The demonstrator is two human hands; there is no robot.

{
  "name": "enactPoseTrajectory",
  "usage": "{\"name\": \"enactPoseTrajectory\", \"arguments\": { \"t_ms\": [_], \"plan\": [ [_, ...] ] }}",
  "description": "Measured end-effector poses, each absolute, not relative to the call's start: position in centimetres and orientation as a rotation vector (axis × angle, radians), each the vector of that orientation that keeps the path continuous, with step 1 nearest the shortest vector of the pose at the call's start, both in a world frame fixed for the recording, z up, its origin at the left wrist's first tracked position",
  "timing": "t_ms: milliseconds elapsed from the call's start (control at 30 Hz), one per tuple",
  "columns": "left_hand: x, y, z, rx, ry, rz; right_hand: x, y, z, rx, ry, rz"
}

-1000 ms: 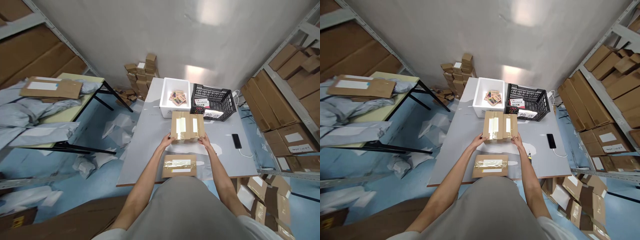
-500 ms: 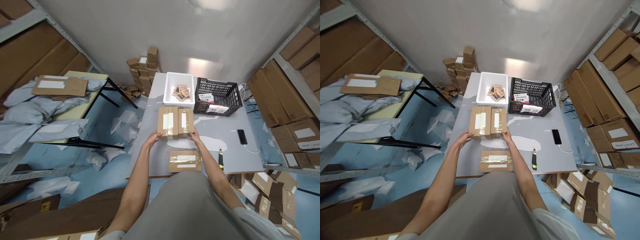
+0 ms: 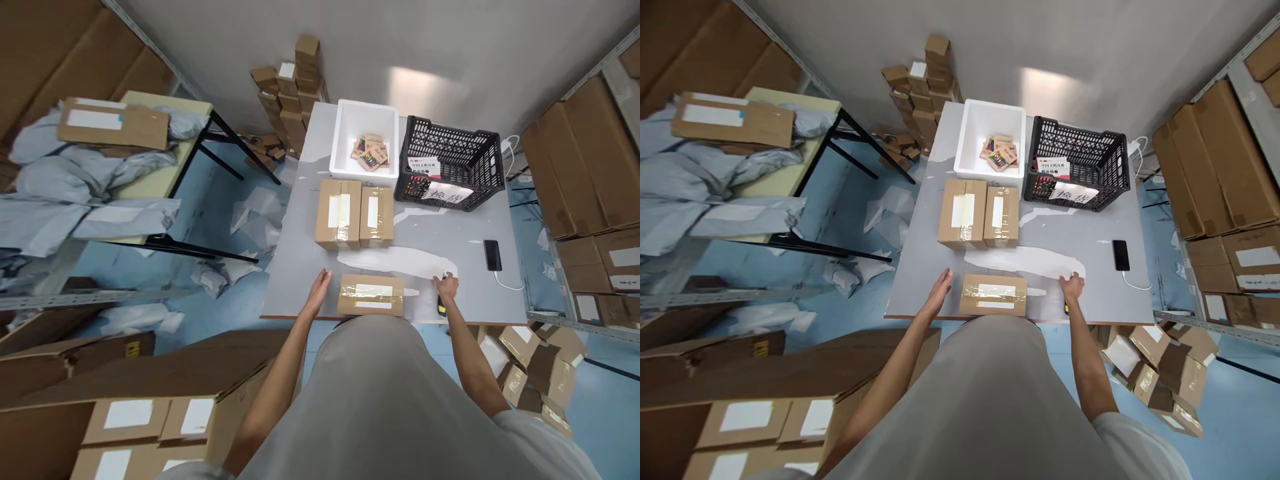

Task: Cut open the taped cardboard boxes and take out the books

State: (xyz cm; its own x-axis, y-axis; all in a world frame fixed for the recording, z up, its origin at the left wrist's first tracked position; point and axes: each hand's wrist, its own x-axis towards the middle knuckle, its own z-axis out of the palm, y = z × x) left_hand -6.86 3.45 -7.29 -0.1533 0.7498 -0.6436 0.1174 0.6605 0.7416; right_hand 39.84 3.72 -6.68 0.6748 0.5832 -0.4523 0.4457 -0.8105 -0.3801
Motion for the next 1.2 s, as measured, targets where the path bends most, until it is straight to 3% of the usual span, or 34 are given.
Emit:
{"name": "enactPoseTrajectory", "arguments": {
  "t_ms": [200,433,900,1200],
  "plan": [
    [-5.3,-0.2,-8.0,0.69,1.642,0.611,41.1,-1.0,-9.2,-2.865,-0.735,0.804],
    [-3.9,-0.6,-7.3,0.741,1.576,0.648,40.5,-2.5,-9.6,-2.735,-0.786,0.778],
    [-4.5,-2.6,-10.7,1.114,1.275,0.745,33.9,-3.0,-3.5,-1.922,-0.845,1.293],
    [-5.9,-2.2,-10.1,1.423,1.21,0.746,26.6,-2.5,3.3,-1.866,-1.615,1.342]
  ]
}}
